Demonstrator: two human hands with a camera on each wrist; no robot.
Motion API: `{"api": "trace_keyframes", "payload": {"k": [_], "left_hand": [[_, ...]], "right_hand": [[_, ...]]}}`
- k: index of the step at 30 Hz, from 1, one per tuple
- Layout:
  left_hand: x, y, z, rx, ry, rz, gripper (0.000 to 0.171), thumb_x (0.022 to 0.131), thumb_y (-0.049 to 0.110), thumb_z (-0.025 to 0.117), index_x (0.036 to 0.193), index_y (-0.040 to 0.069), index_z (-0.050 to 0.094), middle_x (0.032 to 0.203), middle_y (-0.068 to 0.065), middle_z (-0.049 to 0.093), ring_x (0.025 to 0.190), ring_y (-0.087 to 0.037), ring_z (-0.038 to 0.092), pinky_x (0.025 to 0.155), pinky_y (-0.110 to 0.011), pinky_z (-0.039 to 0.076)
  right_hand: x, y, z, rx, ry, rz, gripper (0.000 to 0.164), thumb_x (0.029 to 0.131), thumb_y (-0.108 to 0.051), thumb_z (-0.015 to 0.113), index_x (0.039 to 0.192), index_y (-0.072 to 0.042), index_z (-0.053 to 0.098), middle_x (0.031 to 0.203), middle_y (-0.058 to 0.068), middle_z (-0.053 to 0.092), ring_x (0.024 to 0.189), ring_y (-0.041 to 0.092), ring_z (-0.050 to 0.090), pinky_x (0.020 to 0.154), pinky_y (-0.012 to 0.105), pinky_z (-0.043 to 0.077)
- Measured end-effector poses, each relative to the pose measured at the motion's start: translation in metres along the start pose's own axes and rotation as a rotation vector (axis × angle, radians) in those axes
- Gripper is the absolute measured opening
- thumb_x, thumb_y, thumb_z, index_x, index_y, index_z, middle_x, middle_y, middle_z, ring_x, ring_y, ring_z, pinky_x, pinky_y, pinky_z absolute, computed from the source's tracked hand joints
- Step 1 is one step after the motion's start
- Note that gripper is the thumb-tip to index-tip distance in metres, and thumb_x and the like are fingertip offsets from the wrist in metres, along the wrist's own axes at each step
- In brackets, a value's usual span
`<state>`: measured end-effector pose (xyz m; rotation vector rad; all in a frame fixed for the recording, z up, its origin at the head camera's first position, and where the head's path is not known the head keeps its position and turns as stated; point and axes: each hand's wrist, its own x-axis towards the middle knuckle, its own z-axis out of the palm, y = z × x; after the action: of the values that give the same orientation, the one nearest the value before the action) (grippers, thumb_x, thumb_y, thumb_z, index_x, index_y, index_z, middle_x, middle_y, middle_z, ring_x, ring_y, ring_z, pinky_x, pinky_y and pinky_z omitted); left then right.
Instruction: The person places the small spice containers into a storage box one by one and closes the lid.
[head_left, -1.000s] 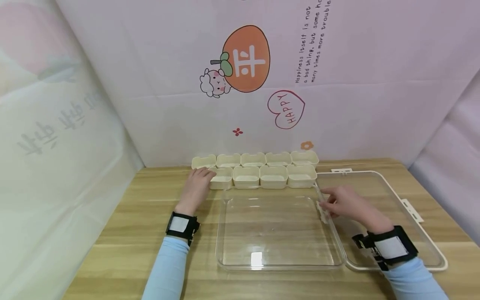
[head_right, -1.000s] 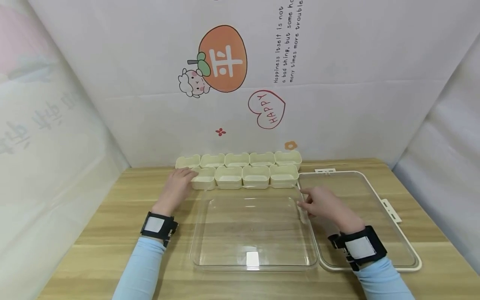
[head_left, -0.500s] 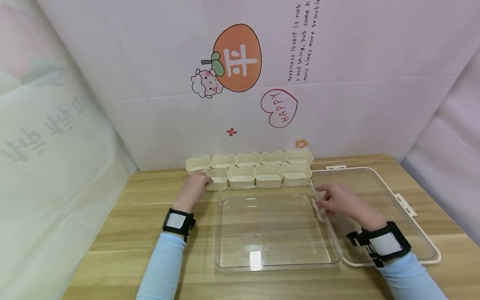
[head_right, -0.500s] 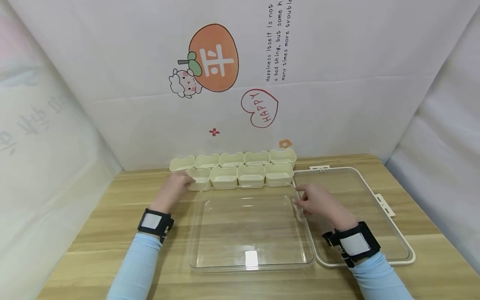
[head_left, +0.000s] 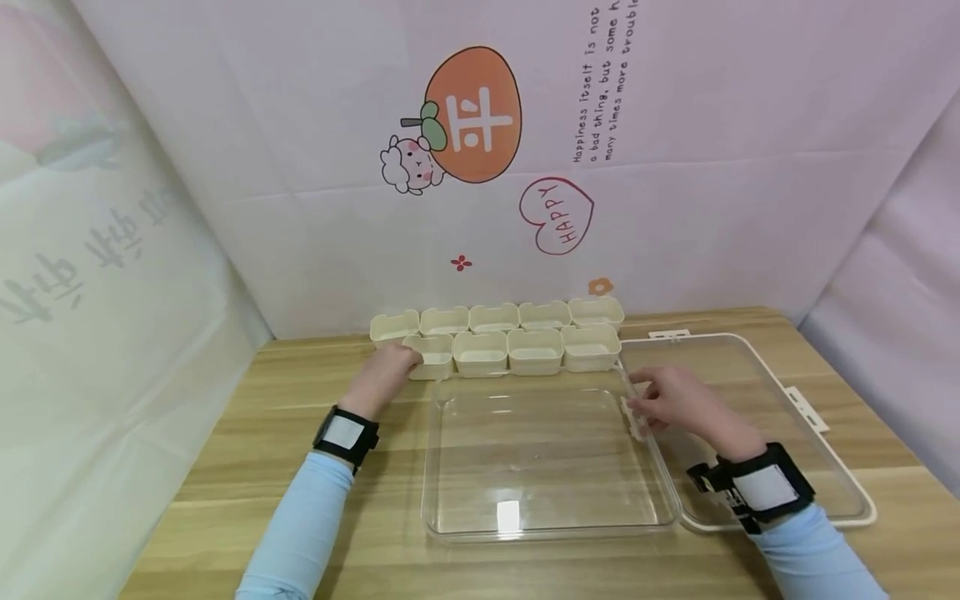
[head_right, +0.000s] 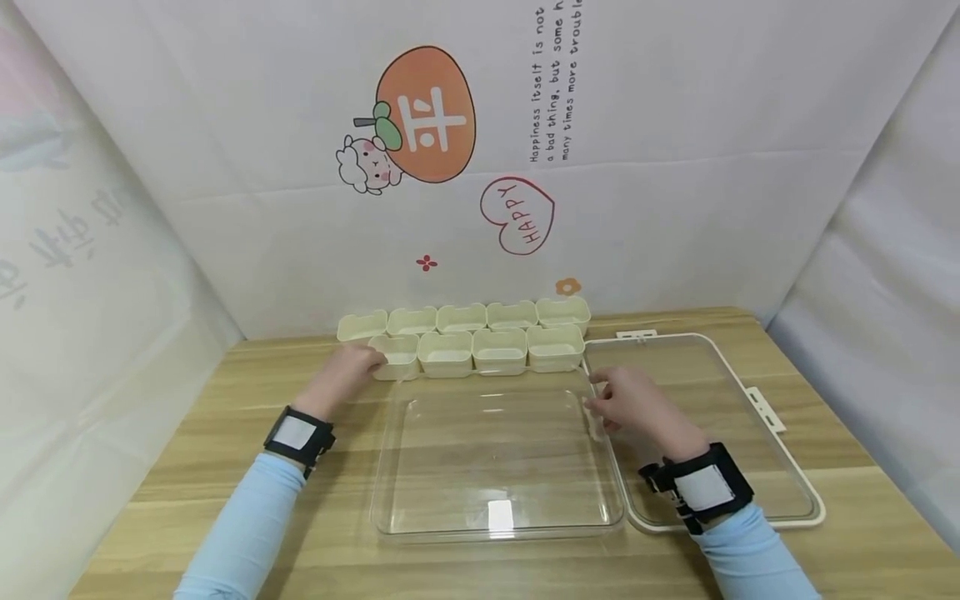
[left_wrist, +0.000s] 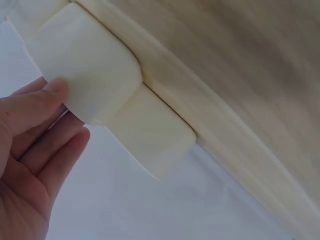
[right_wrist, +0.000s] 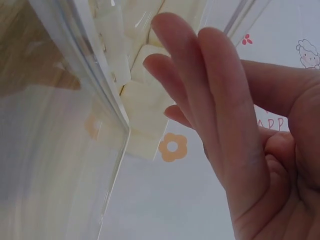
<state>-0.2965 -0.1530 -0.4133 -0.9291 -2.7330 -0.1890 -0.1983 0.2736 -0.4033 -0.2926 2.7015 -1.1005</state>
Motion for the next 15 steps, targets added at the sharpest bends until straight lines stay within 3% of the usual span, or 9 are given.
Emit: {"api": "trace_keyframes", "payload": {"k": [9, 15], "left_hand": [[-0.0025, -0.0064, 0.0004, 0.004, -0.031, 0.094, 0.017, 0.077, -0.011, 0.065, 0.082, 0.004, 0.070, 0.075, -0.006, 0.069, 0.064, -0.010, 0.057, 0.059, -0.022, 0.047], [-0.0016, -0.0071, 0.0005, 0.012, -0.038, 0.105, 0.018, 0.076, -0.012, 0.065, 0.081, 0.005, 0.069, 0.076, -0.007, 0.068, 0.065, -0.012, 0.059, 0.058, -0.022, 0.048]], "right_hand": [[-0.0008, -0.0020, 0.0025, 0.021, 0.009, 0.055, 0.041, 0.087, -0.004, 0.062, 0.118, 0.020, 0.051, 0.081, 0.019, 0.070, 0.060, 0.021, 0.069, 0.053, 0.029, 0.056], [0.0001, -0.0011, 0.0009, 0.015, 0.015, 0.055, 0.042, 0.088, -0.005, 0.061, 0.120, 0.020, 0.051, 0.082, 0.019, 0.070, 0.059, 0.021, 0.069, 0.053, 0.029, 0.056]]}}
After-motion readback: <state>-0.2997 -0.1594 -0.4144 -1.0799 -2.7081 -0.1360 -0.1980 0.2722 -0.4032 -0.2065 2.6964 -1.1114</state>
